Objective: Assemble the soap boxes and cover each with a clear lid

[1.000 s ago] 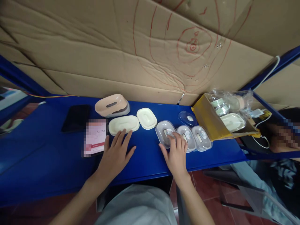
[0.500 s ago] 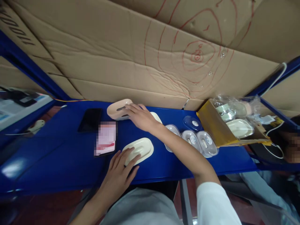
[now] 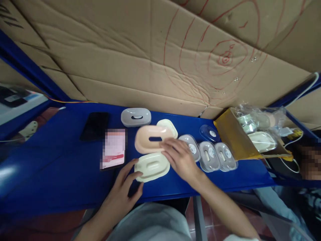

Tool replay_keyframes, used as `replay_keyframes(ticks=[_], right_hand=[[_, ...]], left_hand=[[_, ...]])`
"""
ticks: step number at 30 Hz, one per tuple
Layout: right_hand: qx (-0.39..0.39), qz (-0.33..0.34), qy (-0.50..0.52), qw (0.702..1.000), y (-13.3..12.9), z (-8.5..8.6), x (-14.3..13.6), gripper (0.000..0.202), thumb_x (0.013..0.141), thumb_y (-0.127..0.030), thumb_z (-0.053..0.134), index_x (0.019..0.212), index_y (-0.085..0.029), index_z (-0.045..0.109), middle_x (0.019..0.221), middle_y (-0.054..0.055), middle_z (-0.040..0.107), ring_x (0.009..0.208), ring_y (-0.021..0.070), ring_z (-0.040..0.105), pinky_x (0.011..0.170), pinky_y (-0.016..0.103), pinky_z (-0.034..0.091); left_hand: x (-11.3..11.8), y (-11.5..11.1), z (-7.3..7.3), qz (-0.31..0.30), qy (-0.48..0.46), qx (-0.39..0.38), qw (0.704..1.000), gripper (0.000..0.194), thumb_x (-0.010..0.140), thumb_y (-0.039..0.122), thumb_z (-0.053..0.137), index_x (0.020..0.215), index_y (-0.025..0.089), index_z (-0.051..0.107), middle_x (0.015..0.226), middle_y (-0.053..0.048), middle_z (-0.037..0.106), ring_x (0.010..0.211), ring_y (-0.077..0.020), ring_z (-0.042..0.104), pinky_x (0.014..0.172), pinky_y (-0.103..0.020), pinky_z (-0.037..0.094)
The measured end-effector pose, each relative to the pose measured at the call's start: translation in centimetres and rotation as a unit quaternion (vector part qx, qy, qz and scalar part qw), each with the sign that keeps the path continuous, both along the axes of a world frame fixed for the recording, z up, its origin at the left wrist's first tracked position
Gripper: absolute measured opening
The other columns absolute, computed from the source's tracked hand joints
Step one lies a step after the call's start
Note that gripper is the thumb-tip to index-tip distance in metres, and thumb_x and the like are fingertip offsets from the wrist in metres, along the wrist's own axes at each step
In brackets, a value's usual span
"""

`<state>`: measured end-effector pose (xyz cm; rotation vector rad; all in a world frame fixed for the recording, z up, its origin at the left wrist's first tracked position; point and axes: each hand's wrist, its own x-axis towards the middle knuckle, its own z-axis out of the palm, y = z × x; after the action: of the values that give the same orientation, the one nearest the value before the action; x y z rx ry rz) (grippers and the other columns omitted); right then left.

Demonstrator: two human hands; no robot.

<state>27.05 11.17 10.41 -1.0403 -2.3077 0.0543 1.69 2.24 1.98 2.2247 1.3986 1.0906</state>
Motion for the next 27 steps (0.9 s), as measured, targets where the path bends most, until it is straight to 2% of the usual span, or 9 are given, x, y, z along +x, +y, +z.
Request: replay_keyframes(ticks=[3,6,9,14,20,27], right_hand=[[-0.022,-0.027,0.007,0.999,-5.3,-2.3,0.9,0.050,0.108,-0.015,0.065,0.155,-0.031,0.062,0.133,0.008,0.076,0.130,0.0271,0.070,0.110,0.047,0.059],[-0.037,-0.018,0.011,0.999,-7.7,-4.1,0.3,0.049,0.107,-0.012,0.063,0.154,-0.027,0.062,0.131,0.008,0.077,0.130,0.0264,0.070,0.110,0.047,0.061],[-0.039,0.001,0.016,0.999,-8.1,-5.0,-0.2,0.042,0.108,-0.011,0.061,0.148,-0.023,0.066,0.132,0.009,0.077,0.133,0.0258,0.068,0.114,0.048,0.060],[-0.062,0.002,0.015,0.998,-7.6,-5.5,0.4,0.038,0.110,-0.013,0.060,0.147,-0.020,0.066,0.141,0.010,0.074,0.141,0.0254,0.064,0.120,0.047,0.058],[-0.019,0.016,-0.010,1.000,-7.8,-5.6,1.4,0.048,0.108,-0.007,0.060,0.154,-0.021,0.062,0.144,0.010,0.074,0.143,0.0256,0.064,0.122,0.050,0.056],[-0.004,0.021,-0.036,0.999,-8.2,-6.2,0.7,0.036,0.107,-0.012,0.066,0.143,-0.015,0.069,0.135,0.009,0.079,0.135,0.0250,0.069,0.123,0.050,0.055]], left_hand=[[-0.1,0.0,-0.1,0.019,-0.041,-0.021,0.999,0.037,0.106,0.022,0.060,0.142,0.024,0.054,0.166,-0.018,0.045,0.150,-0.0340,0.056,0.113,-0.053,0.063],[-0.1,0.0,-0.3,0.017,-0.058,-0.025,0.998,0.055,0.107,0.028,0.065,0.156,0.027,0.043,0.169,-0.019,0.043,0.153,-0.0351,0.054,0.115,-0.056,0.060],[0.0,-0.1,-0.5,0.011,-0.032,-0.037,0.999,0.059,0.108,0.036,0.066,0.161,0.029,0.040,0.170,-0.018,0.042,0.151,-0.0359,0.056,0.112,-0.054,0.062],[0.1,0.1,-0.8,-0.004,0.030,-0.021,0.999,0.041,0.111,0.039,0.059,0.151,0.028,0.053,0.169,-0.016,0.044,0.146,-0.0356,0.062,0.111,-0.051,0.063],[0.4,0.0,-0.5,0.001,0.067,0.010,0.998,0.032,0.112,0.035,0.057,0.143,0.025,0.059,0.168,-0.017,0.046,0.146,-0.0359,0.062,0.109,-0.050,0.065],[0.6,-0.1,-0.1,0.009,0.126,0.082,0.989,0.037,0.109,0.027,0.063,0.145,0.019,0.058,0.166,-0.023,0.049,0.146,-0.0370,0.062,0.108,-0.049,0.065]])
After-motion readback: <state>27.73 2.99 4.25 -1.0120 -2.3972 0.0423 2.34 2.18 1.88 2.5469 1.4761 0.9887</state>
